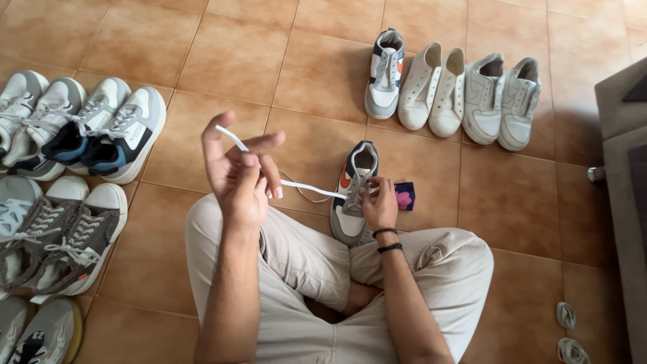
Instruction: The person sits on a tiled floor and laces a single white sneaker with white laces. They thread the laces through the eyelets from the bottom up, pull them to tighten, and tie a knot at the top.
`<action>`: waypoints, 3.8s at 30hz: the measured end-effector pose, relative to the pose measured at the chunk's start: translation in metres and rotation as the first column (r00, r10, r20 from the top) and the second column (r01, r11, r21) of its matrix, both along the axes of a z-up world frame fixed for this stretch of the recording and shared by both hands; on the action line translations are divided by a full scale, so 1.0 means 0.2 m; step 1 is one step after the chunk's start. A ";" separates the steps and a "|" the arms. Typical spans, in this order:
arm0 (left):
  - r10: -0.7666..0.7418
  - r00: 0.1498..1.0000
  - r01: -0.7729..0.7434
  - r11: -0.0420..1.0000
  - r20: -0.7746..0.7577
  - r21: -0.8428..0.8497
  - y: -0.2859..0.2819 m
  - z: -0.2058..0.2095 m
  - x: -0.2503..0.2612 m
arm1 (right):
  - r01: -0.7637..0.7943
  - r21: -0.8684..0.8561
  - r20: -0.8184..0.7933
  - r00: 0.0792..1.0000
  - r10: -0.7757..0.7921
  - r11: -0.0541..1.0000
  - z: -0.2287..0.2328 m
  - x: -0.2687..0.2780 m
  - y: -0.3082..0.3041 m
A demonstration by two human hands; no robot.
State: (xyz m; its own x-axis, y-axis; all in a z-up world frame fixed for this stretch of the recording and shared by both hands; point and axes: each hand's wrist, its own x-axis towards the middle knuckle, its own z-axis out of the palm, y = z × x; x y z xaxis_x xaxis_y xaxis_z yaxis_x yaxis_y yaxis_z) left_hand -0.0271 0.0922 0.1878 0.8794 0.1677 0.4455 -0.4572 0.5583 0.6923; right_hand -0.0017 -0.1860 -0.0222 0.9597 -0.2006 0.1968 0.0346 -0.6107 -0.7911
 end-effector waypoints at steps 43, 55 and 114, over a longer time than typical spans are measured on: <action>0.034 0.994 -0.108 0.000 0.108 0.994 -0.71 -1.03 0.23 | 0.022 0.154 -0.224 0.975 0.013 0.988 -0.04 0.04 -0.15; 0.003 0.990 -0.138 0.078 0.138 0.987 -0.72 -1.04 0.23 | 0.016 0.200 -0.201 0.979 0.025 0.980 -0.08 0.04 -0.17; 0.079 0.984 0.110 0.427 -0.158 0.898 -0.45 -0.83 0.23 | -0.474 0.002 -0.345 0.826 0.445 0.881 0.05 0.12 -0.38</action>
State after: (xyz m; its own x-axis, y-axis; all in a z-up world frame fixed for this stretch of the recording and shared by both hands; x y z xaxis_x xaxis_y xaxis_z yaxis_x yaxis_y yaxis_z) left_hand 0.0198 0.0027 0.0220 0.9458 -0.2601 0.1944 -0.2924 -0.4216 0.8584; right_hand 0.0221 -0.2619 -0.0116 0.9480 0.2823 -0.1472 0.0763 -0.6502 -0.7559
